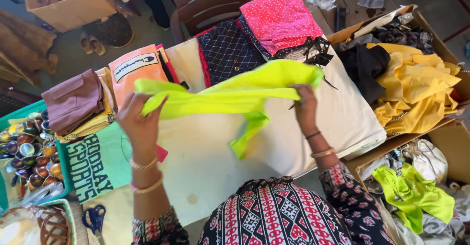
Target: The person folds a peach-colored t-shirt and a neon green t-shirt on a table. They smooth out the fabric, fold the sides inward, and fold the shirt in half before placing it on a stack.
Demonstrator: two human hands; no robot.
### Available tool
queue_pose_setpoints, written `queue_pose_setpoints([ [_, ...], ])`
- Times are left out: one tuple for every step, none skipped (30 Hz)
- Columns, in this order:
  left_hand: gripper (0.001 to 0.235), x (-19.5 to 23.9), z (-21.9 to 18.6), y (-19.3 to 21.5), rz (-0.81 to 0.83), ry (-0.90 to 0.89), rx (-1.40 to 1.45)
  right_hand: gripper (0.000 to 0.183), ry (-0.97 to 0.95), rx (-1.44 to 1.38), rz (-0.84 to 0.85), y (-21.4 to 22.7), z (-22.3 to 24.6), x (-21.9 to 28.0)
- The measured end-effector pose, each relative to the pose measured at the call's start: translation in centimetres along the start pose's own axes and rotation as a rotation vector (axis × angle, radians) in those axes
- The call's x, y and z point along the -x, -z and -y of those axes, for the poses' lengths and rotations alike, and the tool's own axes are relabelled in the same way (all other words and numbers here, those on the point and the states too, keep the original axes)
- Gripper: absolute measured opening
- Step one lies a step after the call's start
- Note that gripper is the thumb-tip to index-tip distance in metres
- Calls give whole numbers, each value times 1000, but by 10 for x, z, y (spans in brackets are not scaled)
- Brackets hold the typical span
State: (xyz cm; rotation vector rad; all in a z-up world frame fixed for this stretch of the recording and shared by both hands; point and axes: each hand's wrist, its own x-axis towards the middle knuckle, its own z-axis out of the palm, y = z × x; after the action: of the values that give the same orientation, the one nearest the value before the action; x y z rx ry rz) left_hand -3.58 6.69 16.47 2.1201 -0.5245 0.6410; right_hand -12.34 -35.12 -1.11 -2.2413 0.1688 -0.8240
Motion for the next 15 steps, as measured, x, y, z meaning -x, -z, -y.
queue_pose_setpoints([
  [23,4,-3,18,33,47,-8,55,-9,2,-3,10,-6,-3],
  [23,15,1,25,29,53,-11,55,-6,0,4,21,-2,1],
  [25,26,5,31,129,11,-32,52,31,84,-18,31,1,5],
  [28,37,9,38,229,-31,-52,49,69,167,-41,41,5,8],
  [28,58,21,30,226,-25,-55,49,73,165,-35,45,-3,20],
  [30,83,32,23,439,45,-161,46,95,237,29,51,-11,36],
  [33,108,43,15,653,116,-264,43,119,309,94,56,-20,51],
  [33,150,62,-1,656,130,-263,43,119,307,108,47,-51,78],
  [32,192,81,-18,709,185,-256,38,25,405,195,40,-82,105],
  [31,232,100,-35,760,235,-248,33,-68,502,275,32,-113,131],
  [31,261,106,-45,761,244,-247,33,-67,502,284,33,-120,150],
  [34,288,112,-56,809,313,-265,35,-155,496,302,34,-127,169],
  [38,315,118,-67,857,383,-284,38,-244,490,320,35,-134,187],
  [38,320,112,-67,857,389,-283,38,-242,490,325,35,-129,192],
  [42,326,105,-68,831,388,-344,49,-285,447,290,36,-123,196],
])
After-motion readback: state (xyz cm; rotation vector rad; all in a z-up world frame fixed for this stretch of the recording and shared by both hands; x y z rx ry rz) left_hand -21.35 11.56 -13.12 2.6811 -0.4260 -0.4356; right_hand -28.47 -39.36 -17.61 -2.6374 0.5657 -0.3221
